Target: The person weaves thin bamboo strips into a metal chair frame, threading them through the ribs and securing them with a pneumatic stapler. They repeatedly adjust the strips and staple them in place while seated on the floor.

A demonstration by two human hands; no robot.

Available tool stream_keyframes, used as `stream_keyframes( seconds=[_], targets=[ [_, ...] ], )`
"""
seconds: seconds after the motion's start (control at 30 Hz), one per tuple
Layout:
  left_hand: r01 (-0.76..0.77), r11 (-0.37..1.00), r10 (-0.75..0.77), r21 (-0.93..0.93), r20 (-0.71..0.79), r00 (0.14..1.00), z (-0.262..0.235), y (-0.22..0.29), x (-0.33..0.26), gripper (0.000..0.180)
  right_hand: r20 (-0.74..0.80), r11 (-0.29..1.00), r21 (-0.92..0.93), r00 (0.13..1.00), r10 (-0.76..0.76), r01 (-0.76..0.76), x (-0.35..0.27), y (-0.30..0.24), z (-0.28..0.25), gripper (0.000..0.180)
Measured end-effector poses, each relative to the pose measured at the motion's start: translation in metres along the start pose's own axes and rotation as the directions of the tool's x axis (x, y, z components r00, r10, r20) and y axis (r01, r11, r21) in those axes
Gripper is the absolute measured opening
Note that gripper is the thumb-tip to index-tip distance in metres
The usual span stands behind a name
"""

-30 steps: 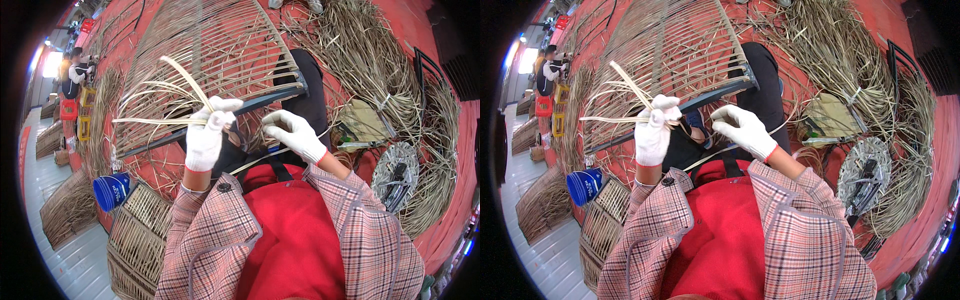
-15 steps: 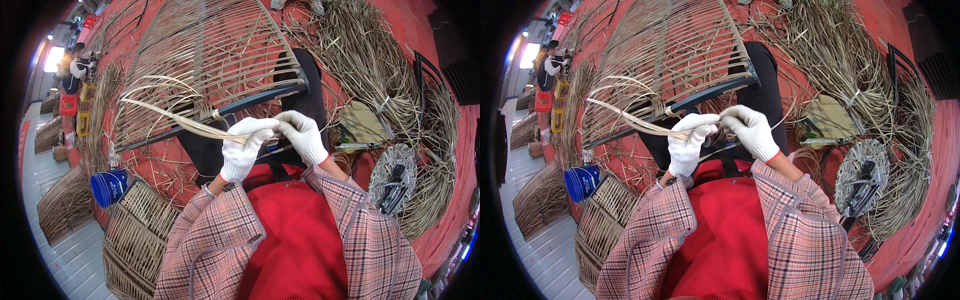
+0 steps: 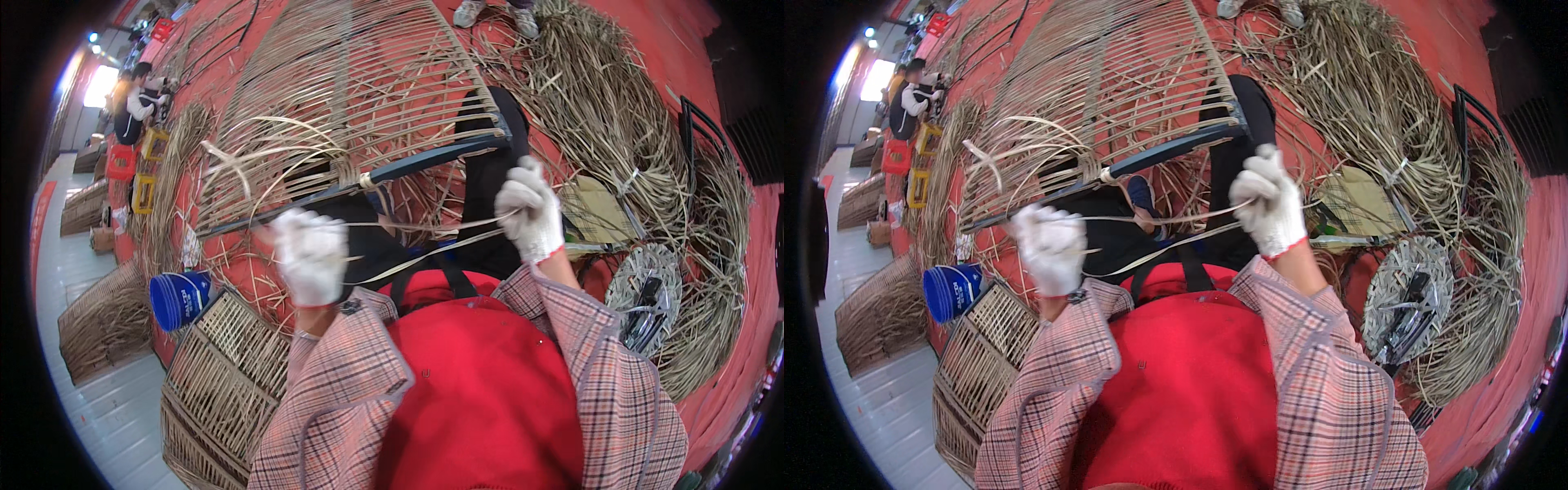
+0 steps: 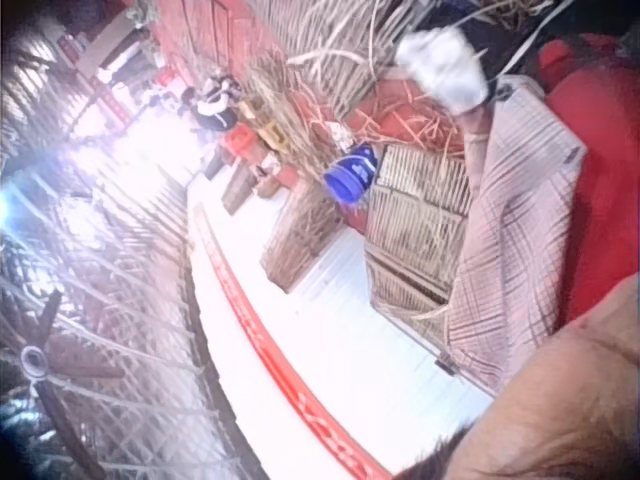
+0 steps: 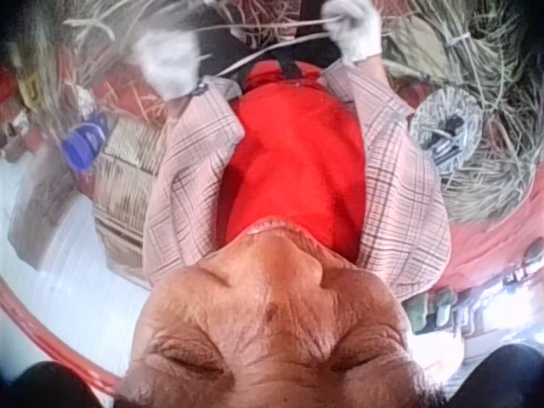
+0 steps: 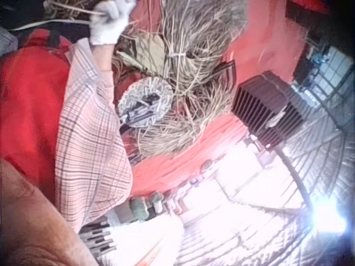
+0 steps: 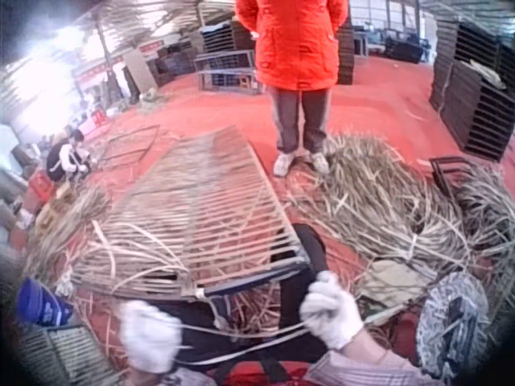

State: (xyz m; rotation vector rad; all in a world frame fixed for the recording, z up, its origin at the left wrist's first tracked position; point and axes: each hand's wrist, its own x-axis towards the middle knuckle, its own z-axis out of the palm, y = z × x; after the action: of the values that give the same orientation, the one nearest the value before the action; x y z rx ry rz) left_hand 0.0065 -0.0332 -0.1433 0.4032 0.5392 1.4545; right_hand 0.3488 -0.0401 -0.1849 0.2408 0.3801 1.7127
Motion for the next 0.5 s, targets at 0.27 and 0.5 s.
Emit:
stream_keyframes(
  seconds=[0.27, 0.5],
  targets=[
    [-0.473, 0.688, 0.725, 0.55, -0.516, 0.456, -0.183, 0.289, -0.226, 0.022, 0.106, -0.212, -0.977, 0.769, -0.63, -0.038, 0.001, -0.043, 0.009, 0.011],
    [0.685, 0.281, 0.939, 0.672, -0.34, -0.051, -0.209, 0.226, -0.267, 0.047, 0.357, -0.689, -0.72, 0.807, -0.47, -0.083, 0.009, 0.0, -0.007, 0.016]
  ],
)
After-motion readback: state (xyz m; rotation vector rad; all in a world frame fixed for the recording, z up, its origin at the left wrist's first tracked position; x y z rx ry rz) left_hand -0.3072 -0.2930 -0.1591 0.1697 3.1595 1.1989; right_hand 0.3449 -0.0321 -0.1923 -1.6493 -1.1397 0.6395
